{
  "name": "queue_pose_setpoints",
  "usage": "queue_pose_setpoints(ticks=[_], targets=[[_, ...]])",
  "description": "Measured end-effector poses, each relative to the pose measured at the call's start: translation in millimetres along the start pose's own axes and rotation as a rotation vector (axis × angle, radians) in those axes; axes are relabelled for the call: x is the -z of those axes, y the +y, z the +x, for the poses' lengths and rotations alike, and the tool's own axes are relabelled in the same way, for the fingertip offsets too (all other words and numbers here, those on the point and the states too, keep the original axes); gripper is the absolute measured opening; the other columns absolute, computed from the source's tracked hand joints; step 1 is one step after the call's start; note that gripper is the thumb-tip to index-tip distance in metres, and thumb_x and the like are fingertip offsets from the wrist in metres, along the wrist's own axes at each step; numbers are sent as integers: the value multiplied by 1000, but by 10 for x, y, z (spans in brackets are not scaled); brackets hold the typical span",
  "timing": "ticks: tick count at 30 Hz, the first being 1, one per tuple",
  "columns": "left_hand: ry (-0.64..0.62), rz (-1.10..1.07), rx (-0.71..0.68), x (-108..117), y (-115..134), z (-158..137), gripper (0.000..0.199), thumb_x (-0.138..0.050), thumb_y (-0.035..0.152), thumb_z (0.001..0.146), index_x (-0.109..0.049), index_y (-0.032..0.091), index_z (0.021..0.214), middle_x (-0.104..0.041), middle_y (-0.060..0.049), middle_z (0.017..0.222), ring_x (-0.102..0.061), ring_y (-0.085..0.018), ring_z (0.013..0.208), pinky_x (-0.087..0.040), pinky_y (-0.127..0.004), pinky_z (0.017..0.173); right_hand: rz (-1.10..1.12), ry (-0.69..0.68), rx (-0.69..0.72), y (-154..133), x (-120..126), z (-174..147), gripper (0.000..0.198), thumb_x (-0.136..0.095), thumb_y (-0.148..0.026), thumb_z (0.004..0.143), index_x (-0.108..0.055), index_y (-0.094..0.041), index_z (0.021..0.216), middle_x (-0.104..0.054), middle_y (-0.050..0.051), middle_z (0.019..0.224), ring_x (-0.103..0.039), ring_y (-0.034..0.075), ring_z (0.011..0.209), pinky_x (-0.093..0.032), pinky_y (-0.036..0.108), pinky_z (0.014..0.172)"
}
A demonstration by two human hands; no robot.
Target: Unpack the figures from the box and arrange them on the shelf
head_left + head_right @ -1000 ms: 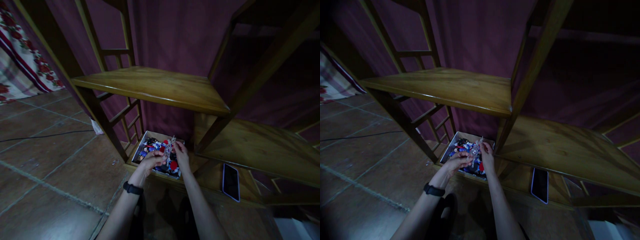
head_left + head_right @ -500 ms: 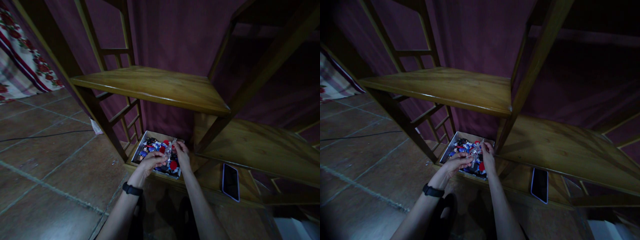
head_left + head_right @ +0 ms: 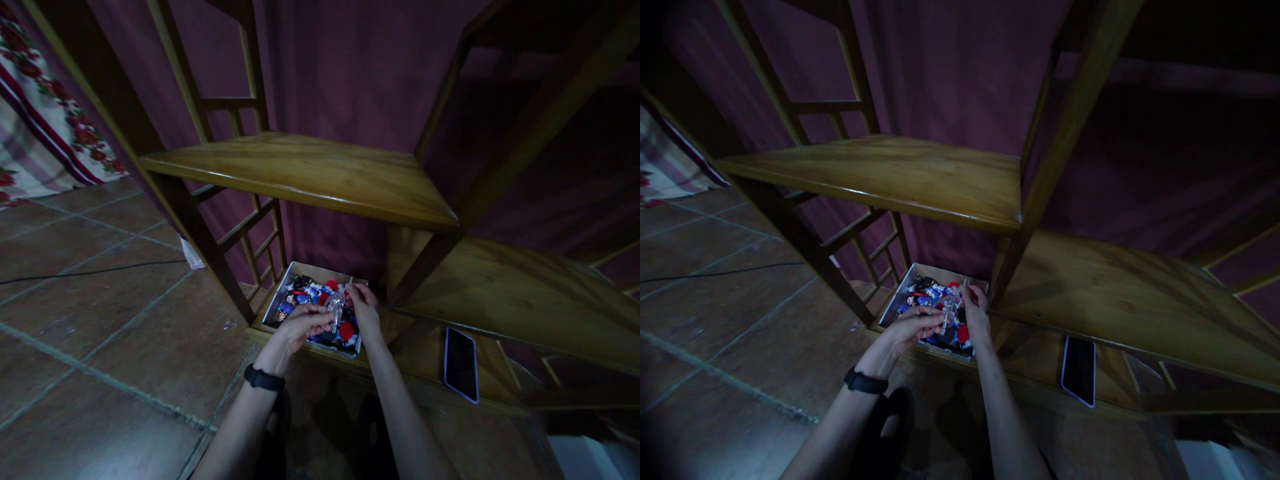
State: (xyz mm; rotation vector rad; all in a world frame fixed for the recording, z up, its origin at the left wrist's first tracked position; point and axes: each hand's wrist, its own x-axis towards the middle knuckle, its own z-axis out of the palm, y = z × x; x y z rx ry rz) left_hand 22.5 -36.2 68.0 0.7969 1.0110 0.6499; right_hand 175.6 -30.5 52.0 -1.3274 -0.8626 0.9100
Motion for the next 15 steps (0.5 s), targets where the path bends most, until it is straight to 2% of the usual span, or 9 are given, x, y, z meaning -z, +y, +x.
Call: queue_pose_setpoints(ticks=[15], targets=[[-5,-22,15,-4,26,-17,31,-81,25,52,-69,10,77,-70,-7,73,-59,-7,52,-39,-15,47,-2,-8,10,134,14,59,30,-56,-47,71,-62,-20,83,-60,0,74,-52,14,61,-45,29,61]])
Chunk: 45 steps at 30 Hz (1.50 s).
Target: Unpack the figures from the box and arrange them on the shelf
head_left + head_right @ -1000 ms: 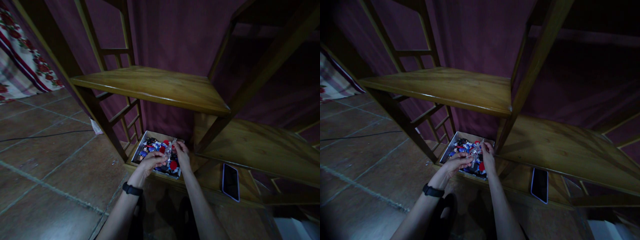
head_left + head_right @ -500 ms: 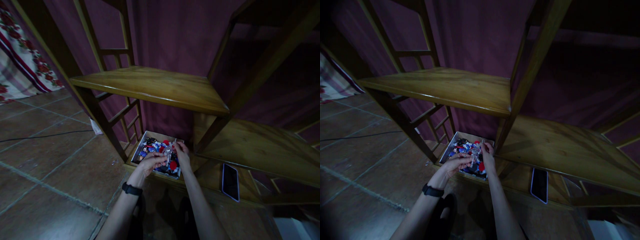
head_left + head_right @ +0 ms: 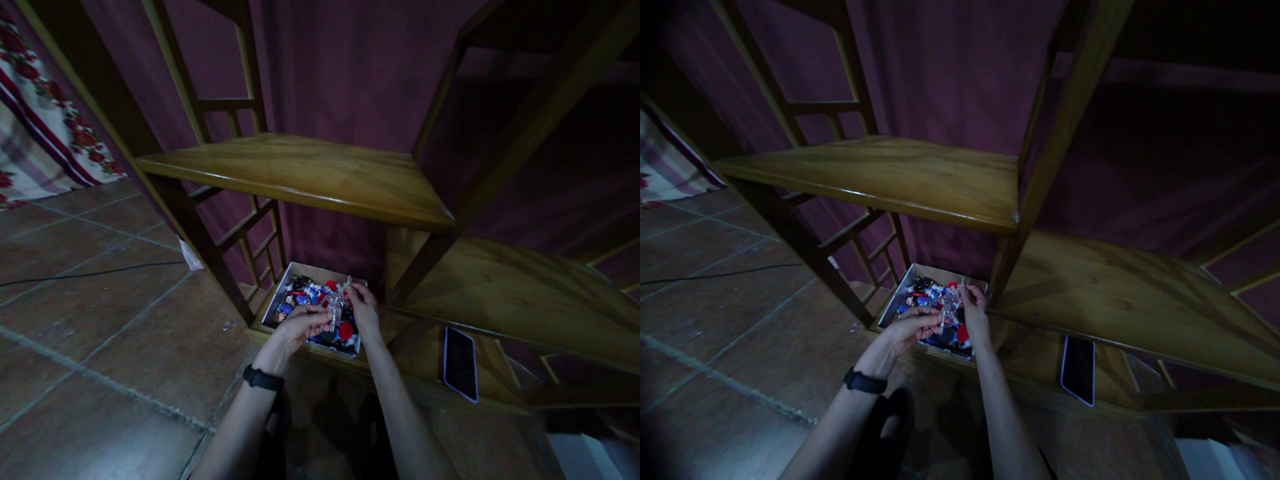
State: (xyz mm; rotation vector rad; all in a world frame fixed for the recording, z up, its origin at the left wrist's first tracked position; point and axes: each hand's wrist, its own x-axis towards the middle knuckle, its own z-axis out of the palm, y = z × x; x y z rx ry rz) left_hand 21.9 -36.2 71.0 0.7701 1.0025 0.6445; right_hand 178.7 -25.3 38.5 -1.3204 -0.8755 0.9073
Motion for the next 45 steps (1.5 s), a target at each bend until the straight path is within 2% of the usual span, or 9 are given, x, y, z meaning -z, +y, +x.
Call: queue_pose_setpoints(ticks=[8,14,21,29,33,39,45], targets=[[-8,-22,7,21,-26,22,29,-80,23,55,-68,9,78,-71,-10,79,-60,-7,54,-40,-14,47,26,-9,1,-17,-1,-12,27,-59,-46,69,-62,-22,81,-60,0,72,-54,15,62,-45,27,60],[-27,-35,5,25,-20,18,29,-80,23,55,-68,9,77,-70,-8,74,-60,-7,54,-42,-14,47,47,-4,-10,-54,-21,-32,26,-61,-45,68,-63,-22,80,-62,0,72,-54,15,61,-45,26,60],[-26,-42,-7,33,-42,31,27,-80,22,54,-68,10,75,-70,-9,78,-61,-8,55,-45,-15,50,60,-5,-27,-84,-35,-44,23,-63,-42,66,-62,-23,77,-61,-2,71,-55,15,61,-45,26,58],[29,3,-35,20,-48,33,28,-81,24,51,-64,13,71,-68,-3,65,-60,-8,51,-41,-15,46,38,4,-21,-89,-38,-38,27,-64,-44,64,-63,-21,79,-64,0,75,-57,15,62,-46,26,56],[71,35,-81,13,-64,44,30,-81,26,49,-62,14,69,-66,-1,62,-60,-9,51,-41,-17,48,37,1,-16,-72,-45,-34,28,-65,-44,64,-63,-21,79,-64,1,73,-56,15,60,-46,26,54],[158,118,-216,56,-148,162,32,-80,31,47,-59,14,64,-64,-1,55,-60,-13,46,-33,-18,40,43,-7,-7,-43,-56,-42,27,-63,-44,65,-63,-21,79,-64,1,76,-57,15,63,-47,26,55],[192,143,-316,24,-154,184,29,-78,28,47,-55,15,58,-58,3,47,-53,-10,41,-34,-19,39,58,-40,14,-33,-64,-48,24,-62,-43,67,-61,-21,78,-62,0,75,-55,15,64,-45,26,55]])
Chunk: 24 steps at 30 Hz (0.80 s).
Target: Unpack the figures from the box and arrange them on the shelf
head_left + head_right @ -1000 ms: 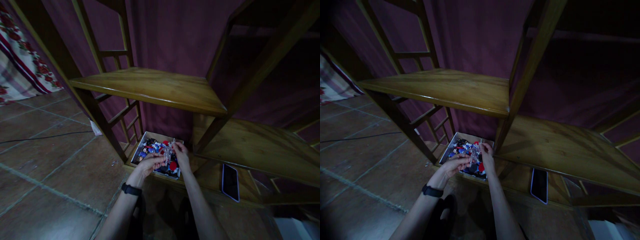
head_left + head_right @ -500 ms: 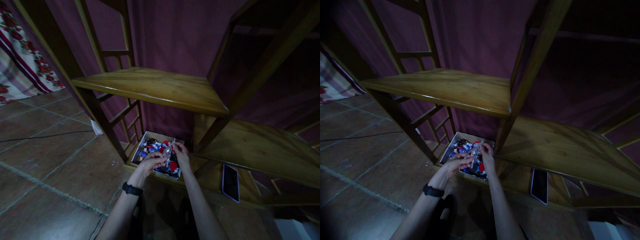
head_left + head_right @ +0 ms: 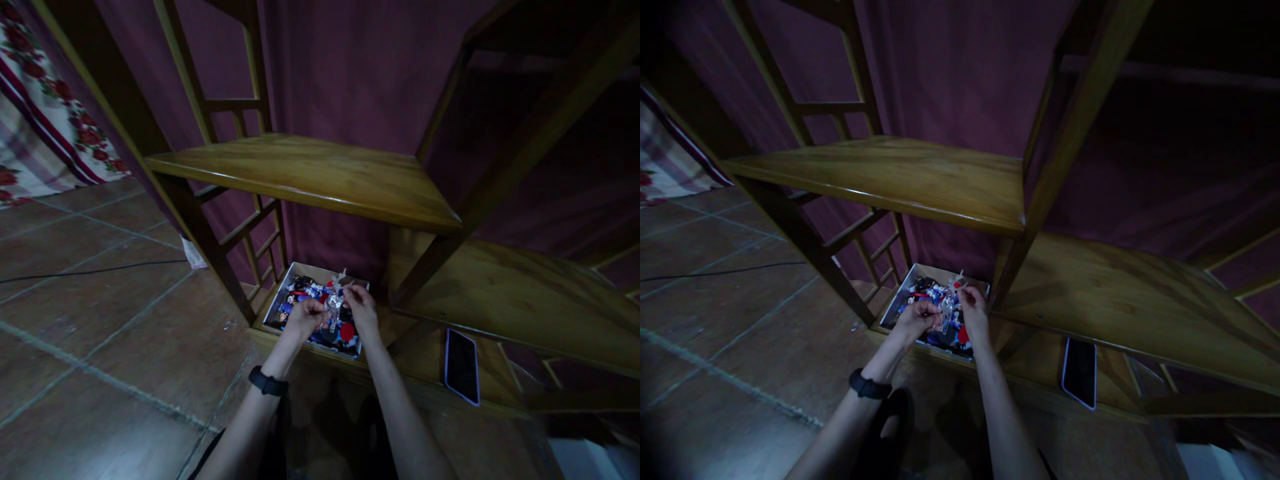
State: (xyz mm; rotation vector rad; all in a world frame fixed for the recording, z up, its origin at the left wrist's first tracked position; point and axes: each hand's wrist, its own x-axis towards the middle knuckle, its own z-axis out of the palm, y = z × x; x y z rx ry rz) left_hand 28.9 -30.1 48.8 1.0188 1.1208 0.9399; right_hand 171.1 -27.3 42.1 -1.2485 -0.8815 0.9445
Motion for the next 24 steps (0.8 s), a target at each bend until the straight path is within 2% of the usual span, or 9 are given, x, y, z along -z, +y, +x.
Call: queue_pose_setpoints(ticks=[5,12,24], targets=[[44,-53,-98,-28,-6,21,27,-76,23,48,-52,16,57,-56,5,48,-51,-9,42,-41,-21,43,9,-43,25,-17,-12,-14,25,-61,-43,69,-59,-20,78,-58,0,76,-54,15,66,-44,24,53],[91,-39,-240,-27,-56,71,19,-71,16,53,-53,16,59,-54,5,48,-49,-8,44,-39,-21,47,-59,-26,83,-46,-26,-71,26,-56,-45,74,-58,-20,82,-57,0,77,-53,14,68,-45,25,61],[169,-58,-284,-91,28,49,16,-70,13,50,-55,16,55,-59,2,54,-52,-11,55,-42,-25,59,-270,31,265,-159,-61,-250,23,-51,-43,79,-58,-24,90,-64,2,83,-59,17,75,-45,27,69]])
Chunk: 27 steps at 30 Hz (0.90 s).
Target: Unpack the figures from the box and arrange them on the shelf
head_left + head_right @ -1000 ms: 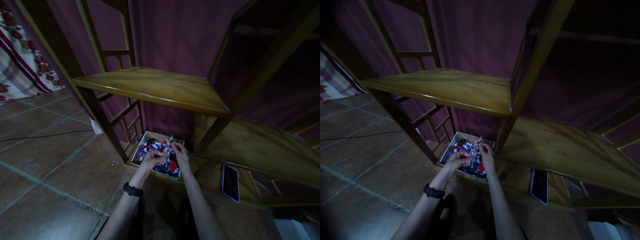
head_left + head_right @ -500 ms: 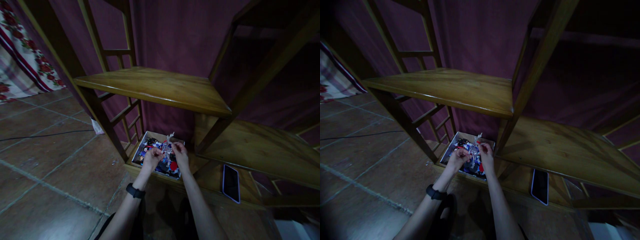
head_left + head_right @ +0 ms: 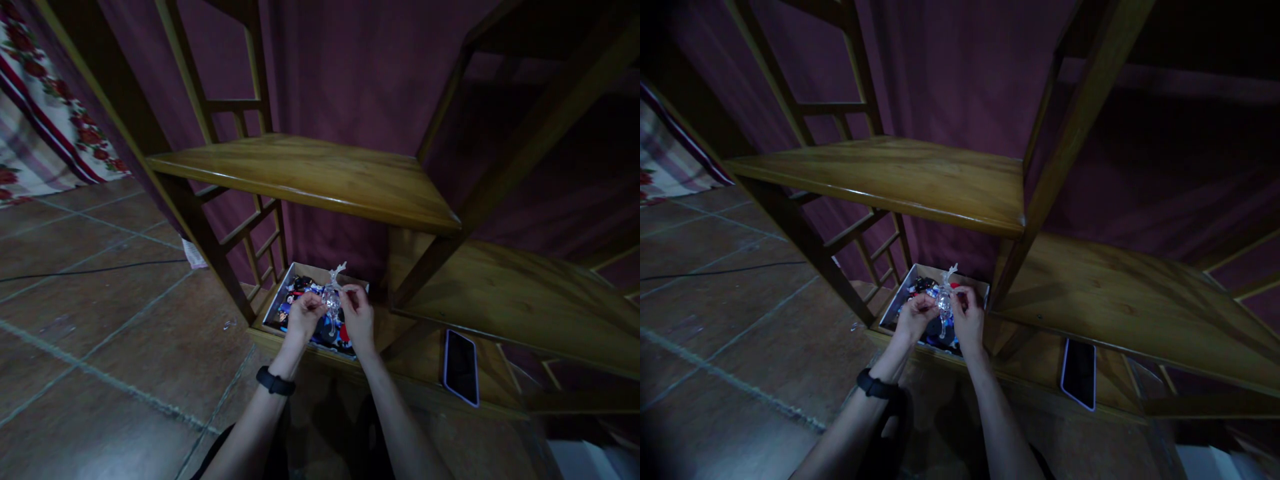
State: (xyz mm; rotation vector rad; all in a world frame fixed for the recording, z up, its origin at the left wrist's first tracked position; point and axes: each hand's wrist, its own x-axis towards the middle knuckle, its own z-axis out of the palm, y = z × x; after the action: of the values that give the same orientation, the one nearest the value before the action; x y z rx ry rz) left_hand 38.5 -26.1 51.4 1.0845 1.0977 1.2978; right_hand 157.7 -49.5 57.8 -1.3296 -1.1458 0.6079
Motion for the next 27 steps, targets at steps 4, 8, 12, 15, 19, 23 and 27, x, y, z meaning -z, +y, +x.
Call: queue_pose_setpoints(ticks=[4,8,12,15,19,23,27], targets=[[15,-25,-11,-19,-6,-9,15,-69,13,50,-55,16,56,-58,2,55,-50,-10,54,-41,-24,58,4,-14,44,-30,19,-6,21,-51,-41,79,-58,-24,91,-65,1,85,-59,16,76,-45,26,70],[39,-55,5,-18,-24,-9,16,-69,16,51,-55,16,58,-59,2,57,-50,-9,53,-41,-24,57,25,-22,69,-38,16,-5,21,-52,-39,79,-58,-23,90,-65,2,86,-59,16,78,-46,27,72],[67,-71,19,-8,-30,-1,18,-69,17,50,-54,16,59,-58,3,56,-50,-9,52,-42,-24,56,52,-37,59,-16,3,-2,21,-52,-39,79,-59,-23,91,-65,3,87,-60,17,79,-46,28,73],[84,-77,34,0,-23,1,19,-70,18,49,-54,17,59,-58,3,57,-51,-10,53,-43,-23,56,49,-53,58,4,-1,-1,22,-51,-40,79,-60,-23,91,-65,3,88,-59,18,83,-45,29,76],[98,-68,41,12,-5,2,21,-71,19,49,-54,17,60,-59,3,57,-51,-10,53,-43,-23,56,36,-68,54,13,-2,-6,22,-50,-39,80,-61,-24,92,-65,3,90,-59,18,83,-45,30,77],[129,-37,34,29,10,8,21,-72,22,50,-54,17,60,-58,3,56,-52,-10,53,-42,-23,56,22,-93,55,7,2,-15,22,-50,-38,80,-61,-24,93,-65,3,90,-59,18,81,-45,28,74],[138,-36,19,46,13,17,22,-73,23,50,-54,16,60,-57,3,55,-51,-10,53,-42,-22,56,20,-104,57,2,10,-17,22,-50,-38,81,-61,-24,93,-66,3,88,-59,16,76,-45,26,71]])
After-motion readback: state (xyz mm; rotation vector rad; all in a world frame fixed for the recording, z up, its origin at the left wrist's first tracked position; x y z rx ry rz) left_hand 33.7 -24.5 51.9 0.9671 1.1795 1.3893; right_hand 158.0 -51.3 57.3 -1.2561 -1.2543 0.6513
